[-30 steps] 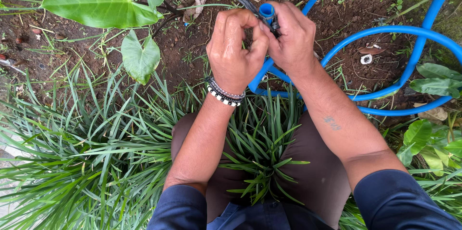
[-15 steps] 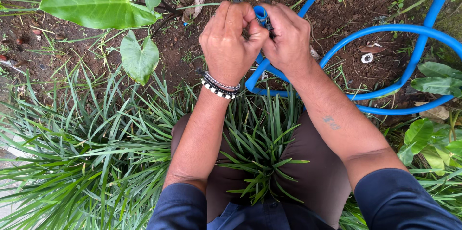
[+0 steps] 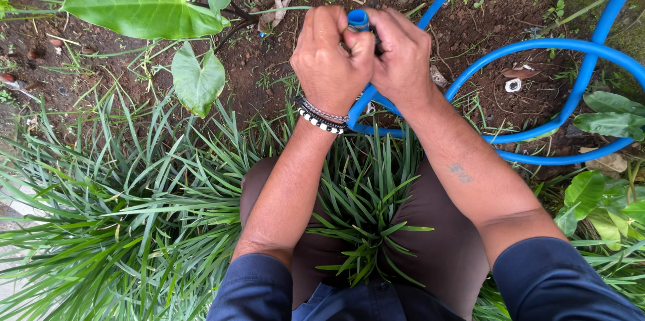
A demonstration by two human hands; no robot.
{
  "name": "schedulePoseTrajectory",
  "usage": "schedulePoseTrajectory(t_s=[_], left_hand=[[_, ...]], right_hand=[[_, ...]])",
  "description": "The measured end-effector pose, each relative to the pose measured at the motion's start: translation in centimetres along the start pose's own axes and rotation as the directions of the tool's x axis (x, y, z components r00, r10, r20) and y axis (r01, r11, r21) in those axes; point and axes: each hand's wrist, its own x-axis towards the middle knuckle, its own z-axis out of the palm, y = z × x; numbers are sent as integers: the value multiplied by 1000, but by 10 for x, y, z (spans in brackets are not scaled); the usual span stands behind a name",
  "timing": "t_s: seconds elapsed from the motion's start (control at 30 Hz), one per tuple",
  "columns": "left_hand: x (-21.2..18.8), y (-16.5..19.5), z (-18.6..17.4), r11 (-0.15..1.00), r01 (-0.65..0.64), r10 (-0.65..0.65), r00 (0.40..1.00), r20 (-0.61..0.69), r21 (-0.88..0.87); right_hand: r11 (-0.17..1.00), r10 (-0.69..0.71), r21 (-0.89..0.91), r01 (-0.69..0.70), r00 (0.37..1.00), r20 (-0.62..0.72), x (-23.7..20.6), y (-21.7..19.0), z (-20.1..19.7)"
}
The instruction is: The person kneels on the ground and uses a knife to cut a blue hose. They then insert a black connector into the cut end and secure it by hand.
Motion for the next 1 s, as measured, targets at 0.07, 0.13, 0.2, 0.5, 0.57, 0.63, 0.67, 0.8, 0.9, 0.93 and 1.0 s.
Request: schedulePoseTrajectory(t_s=[0.07, 0.13, 0.2, 0.5, 0.57, 0.63, 0.67, 0.8, 0.9, 0.93, 1.0], left_hand=[[-1, -7, 5, 983, 165, -165, 986, 8, -74], [4, -15, 7, 922, 351, -348, 936, 43, -167], [12, -22, 3, 789, 555, -547, 830, 111, -262], [8, 16, -21, 972, -21, 15, 999, -30, -234], [13, 18, -24, 979, -60, 54, 998, -36, -197], [17, 18, -26, 981, -96, 91, 995, -39, -169], [17, 18, -27, 981, -110, 105, 994, -38, -159], [19, 14, -27, 986, -146, 147, 989, 4, -74], [23, 8, -22, 993, -110, 107, 992, 66, 44], [23, 7, -19, 994, -105, 101, 991, 92, 34], [22, 3, -16, 996, -91, 88, 986, 139, 16]], right_hand=[[1000, -11, -3, 11, 1000, -10, -1, 0, 2], [1000, -11, 4, 12, 999, -34, -1, 1, 2], [999, 39, 19, -39, 998, -41, -2, 3, -1], [1000, 16, -25, -18, 998, -57, 0, 1, -5], [999, 19, -35, -21, 998, -54, -1, 0, -3], [999, 13, -45, -16, 998, -55, -1, 1, -3], [999, 15, -41, -17, 999, -52, -1, 1, -2], [999, -6, -46, 5, 999, -34, -1, 4, -2], [997, 1, -74, -2, 1000, -17, -2, 4, -1], [996, 11, -85, -12, 1000, -12, -3, 4, -1], [998, 10, -67, -11, 1000, -16, -2, 4, 0]])
